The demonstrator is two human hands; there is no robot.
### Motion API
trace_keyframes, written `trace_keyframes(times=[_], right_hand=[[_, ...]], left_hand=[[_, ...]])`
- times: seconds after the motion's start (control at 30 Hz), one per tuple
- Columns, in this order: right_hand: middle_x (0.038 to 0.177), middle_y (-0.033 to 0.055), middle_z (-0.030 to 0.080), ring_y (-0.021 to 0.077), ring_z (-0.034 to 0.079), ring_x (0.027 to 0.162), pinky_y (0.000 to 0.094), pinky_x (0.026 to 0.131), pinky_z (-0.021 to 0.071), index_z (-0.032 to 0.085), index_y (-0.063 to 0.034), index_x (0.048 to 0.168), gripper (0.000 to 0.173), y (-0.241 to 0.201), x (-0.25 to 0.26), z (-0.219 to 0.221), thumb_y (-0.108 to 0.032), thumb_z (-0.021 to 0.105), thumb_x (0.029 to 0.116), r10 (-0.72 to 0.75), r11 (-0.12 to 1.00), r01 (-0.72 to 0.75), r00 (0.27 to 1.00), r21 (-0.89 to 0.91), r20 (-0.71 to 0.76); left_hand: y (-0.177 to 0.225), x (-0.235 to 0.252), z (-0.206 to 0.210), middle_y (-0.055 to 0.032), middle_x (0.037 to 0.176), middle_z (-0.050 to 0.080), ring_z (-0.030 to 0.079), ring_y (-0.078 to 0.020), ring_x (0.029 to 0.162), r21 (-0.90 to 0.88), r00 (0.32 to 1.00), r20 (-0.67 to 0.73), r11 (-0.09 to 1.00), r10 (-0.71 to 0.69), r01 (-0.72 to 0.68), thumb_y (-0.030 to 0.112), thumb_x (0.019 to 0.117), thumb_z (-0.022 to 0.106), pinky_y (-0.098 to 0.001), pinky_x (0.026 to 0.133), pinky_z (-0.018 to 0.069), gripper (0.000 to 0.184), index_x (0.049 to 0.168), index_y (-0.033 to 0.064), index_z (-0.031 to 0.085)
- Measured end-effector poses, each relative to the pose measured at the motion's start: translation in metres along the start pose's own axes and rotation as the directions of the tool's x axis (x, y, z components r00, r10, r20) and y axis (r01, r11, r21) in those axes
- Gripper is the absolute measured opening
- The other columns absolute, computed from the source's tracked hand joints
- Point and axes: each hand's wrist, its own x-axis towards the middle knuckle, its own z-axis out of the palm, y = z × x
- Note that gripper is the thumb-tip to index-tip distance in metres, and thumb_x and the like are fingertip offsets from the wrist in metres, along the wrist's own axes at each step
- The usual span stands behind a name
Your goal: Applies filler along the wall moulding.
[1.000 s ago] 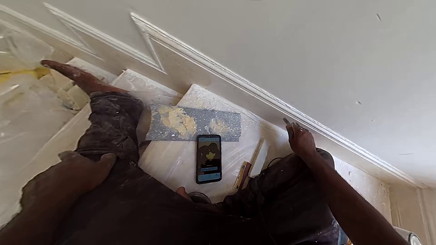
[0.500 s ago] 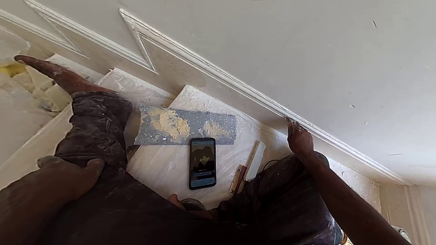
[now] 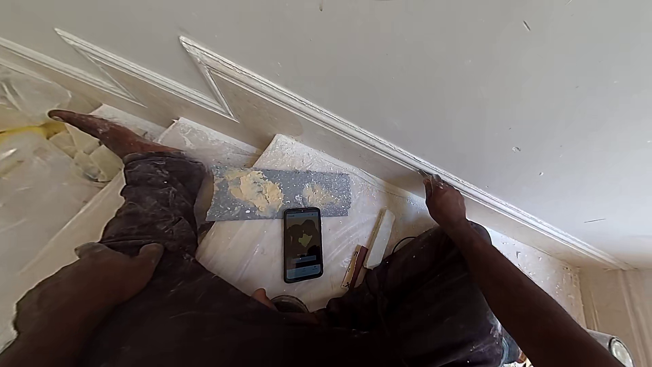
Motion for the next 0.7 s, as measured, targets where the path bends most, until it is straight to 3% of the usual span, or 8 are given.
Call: trace_keyframes(times=[0.13, 0.27, 0.33, 0.47, 0.57, 0.7], right_hand=[[0.107, 0.0219, 0.071, 0.0403, 0.072, 0.098, 0.0579, 0.078, 0.0564, 0.064, -0.0018, 0.119, 0.047, -0.008, -0.001, 0.010, -0.035, 0.032, 0.1134, 0.078, 0.996, -0.079, 0.997, 0.053, 0.011], [0.109, 0.0220, 0.071, 0.0413, 0.072, 0.098, 0.0586, 0.078, 0.0563, 0.063, -0.0017, 0.120, 0.047, -0.004, -0.002, 0.011, -0.037, 0.032, 0.1136, 0.057, 0.996, -0.057, 0.998, 0.074, 0.006], [0.113, 0.0236, 0.071, 0.0434, 0.071, 0.100, 0.0611, 0.079, 0.0560, 0.064, -0.0010, 0.125, 0.048, 0.005, -0.002, 0.008, -0.036, 0.033, 0.1133, 0.015, 0.999, -0.015, 1.000, 0.049, -0.010], [0.109, 0.0235, 0.071, 0.0431, 0.072, 0.098, 0.0608, 0.078, 0.0558, 0.064, -0.0012, 0.120, 0.047, 0.003, 0.001, 0.010, -0.036, 0.033, 0.1134, 0.020, 1.000, -0.020, 1.000, 0.012, -0.018], [0.105, 0.0232, 0.071, 0.0426, 0.072, 0.096, 0.0599, 0.077, 0.0557, 0.064, -0.0004, 0.117, 0.047, -0.015, 0.005, 0.011, -0.035, 0.034, 0.1134, 0.026, 1.000, -0.026, 0.999, 0.018, -0.025], [0.115, 0.0242, 0.070, 0.0431, 0.070, 0.106, 0.0614, 0.084, 0.0547, 0.064, -0.0022, 0.128, 0.049, -0.074, 0.022, -0.003, -0.036, 0.032, 0.1131, -0.015, 0.999, 0.012, 0.998, 0.048, 0.058]], left_hand=[[0.009, 0.003, 0.003, -0.0369, 0.135, 0.057, 0.056, -0.0519, 0.129, 0.016, 1.000, -0.019, 1.000, -0.023, 0.024, 0.062, 0.1007, 0.044, -0.0712, 0.102, 0.0417, 0.088, 0.158, -0.0031, 0.030], [0.001, 0.008, 0.004, -0.0357, 0.136, 0.058, 0.056, -0.0511, 0.129, 0.024, 1.000, -0.017, 1.000, 0.000, 0.001, 0.061, 0.1023, 0.041, -0.0717, 0.102, 0.0420, 0.086, 0.158, -0.0029, 0.029], [-0.003, 0.006, 0.005, -0.0370, 0.135, 0.058, 0.056, -0.0525, 0.129, 0.014, 1.000, -0.008, 1.000, 0.019, -0.019, 0.063, 0.1029, 0.039, -0.0733, 0.101, 0.0413, 0.086, 0.156, -0.0045, 0.032], [-0.003, 0.008, 0.005, -0.0402, 0.125, 0.061, 0.059, -0.0557, 0.123, 0.065, 1.000, 0.005, 0.998, 0.017, -0.017, 0.070, 0.1015, 0.029, -0.0738, 0.094, 0.0445, 0.092, 0.146, -0.0099, 0.039], [0.002, 0.013, 0.009, -0.0395, 0.119, 0.063, 0.062, -0.0553, 0.118, 0.101, 1.000, -0.006, 0.995, 0.007, -0.006, 0.069, 0.1001, 0.030, -0.0719, 0.090, 0.0474, 0.092, 0.143, -0.0109, 0.040], [-0.001, 0.017, 0.010, -0.0399, 0.118, 0.063, 0.062, -0.0558, 0.116, 0.070, 1.000, -0.015, 0.997, -0.009, 0.010, 0.069, 0.1007, 0.034, -0.0725, 0.089, 0.0474, 0.089, 0.144, -0.0093, 0.038]])
